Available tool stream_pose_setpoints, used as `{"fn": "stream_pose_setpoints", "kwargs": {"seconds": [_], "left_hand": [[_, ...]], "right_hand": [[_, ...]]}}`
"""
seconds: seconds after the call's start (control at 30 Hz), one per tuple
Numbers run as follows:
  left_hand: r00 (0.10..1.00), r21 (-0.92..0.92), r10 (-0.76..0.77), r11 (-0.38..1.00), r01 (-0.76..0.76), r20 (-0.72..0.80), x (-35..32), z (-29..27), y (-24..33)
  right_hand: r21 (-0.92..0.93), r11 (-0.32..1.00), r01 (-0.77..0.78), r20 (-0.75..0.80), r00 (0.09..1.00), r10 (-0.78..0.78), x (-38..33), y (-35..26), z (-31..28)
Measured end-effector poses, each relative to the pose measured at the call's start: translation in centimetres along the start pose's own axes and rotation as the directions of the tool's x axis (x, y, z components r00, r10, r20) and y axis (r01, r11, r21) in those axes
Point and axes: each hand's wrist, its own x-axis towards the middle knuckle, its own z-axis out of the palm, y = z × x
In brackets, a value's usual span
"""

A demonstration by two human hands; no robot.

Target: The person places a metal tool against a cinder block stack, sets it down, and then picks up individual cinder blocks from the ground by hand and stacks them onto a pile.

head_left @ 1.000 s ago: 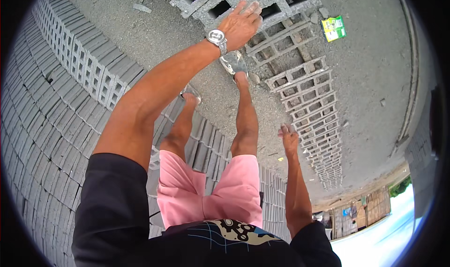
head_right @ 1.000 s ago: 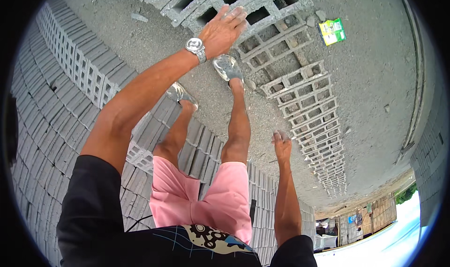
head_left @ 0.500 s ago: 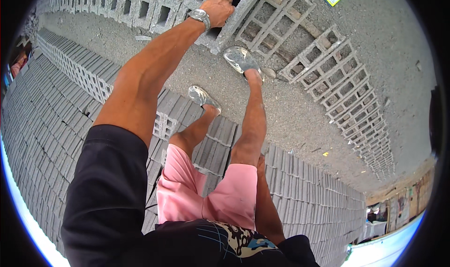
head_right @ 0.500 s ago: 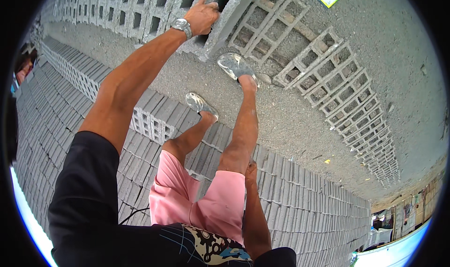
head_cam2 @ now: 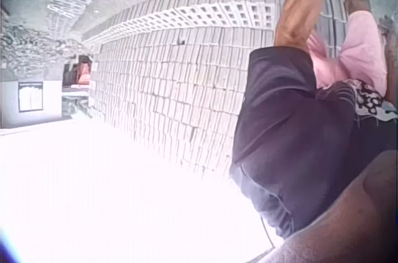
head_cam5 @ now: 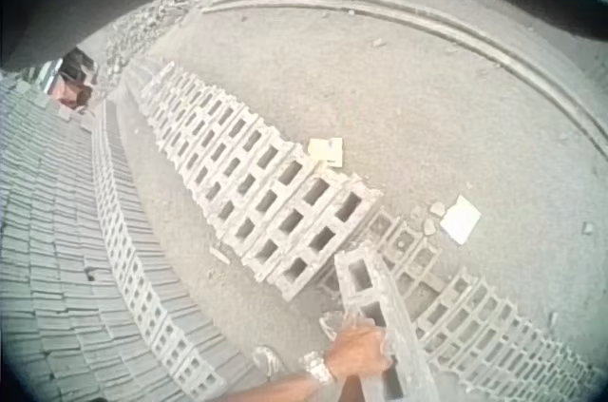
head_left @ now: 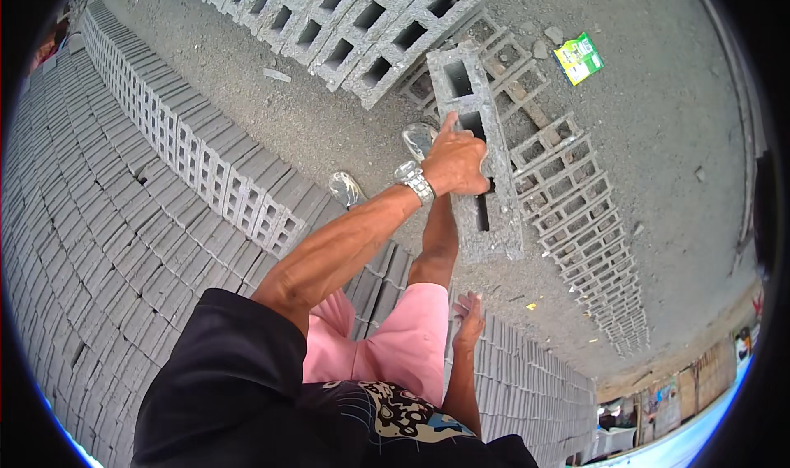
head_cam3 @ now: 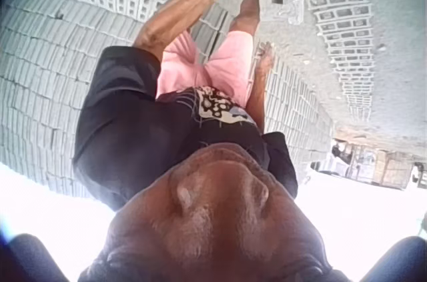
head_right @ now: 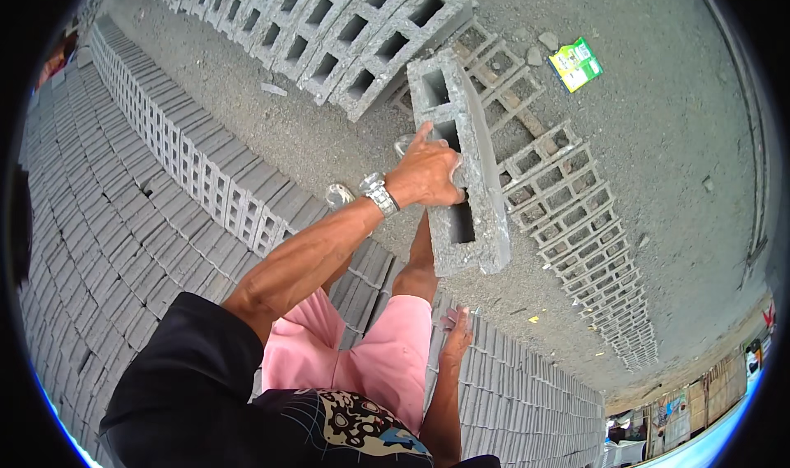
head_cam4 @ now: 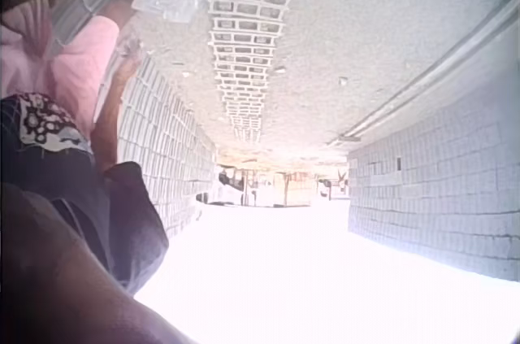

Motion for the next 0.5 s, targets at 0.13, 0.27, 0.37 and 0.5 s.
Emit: {"fn": "stream_pose_setpoints", "kwargs": {"seconds": [0.13, 0.27, 0.37, 0.5], "left_hand": [[0.914, -0.390, -0.282, 0.908, 0.157, -0.290, -7.3, 5.3, 0.9], [0.862, -0.636, -0.458, 0.736, 0.232, -0.216, -11.9, 7.1, -0.8], [0.776, -0.744, -0.586, 0.621, 0.247, -0.233, -15.2, 7.6, -3.6], [0.613, -0.813, -0.736, 0.527, 0.249, -0.289, -20.6, 9.4, -9.9]], "right_hand": [[-0.068, 0.995, 0.068, -0.097, 0.992, -0.075, -2.8, -4.6, -3.1], [-0.232, 0.901, 0.367, -0.110, 0.910, -0.399, -5.6, -11.7, -2.9], [-0.439, 0.629, 0.642, 0.179, 0.748, -0.638, -8.2, -17.2, 1.6], [-0.498, 0.208, 0.842, 0.637, 0.519, -0.570, -9.5, -18.4, 10.7]]}}
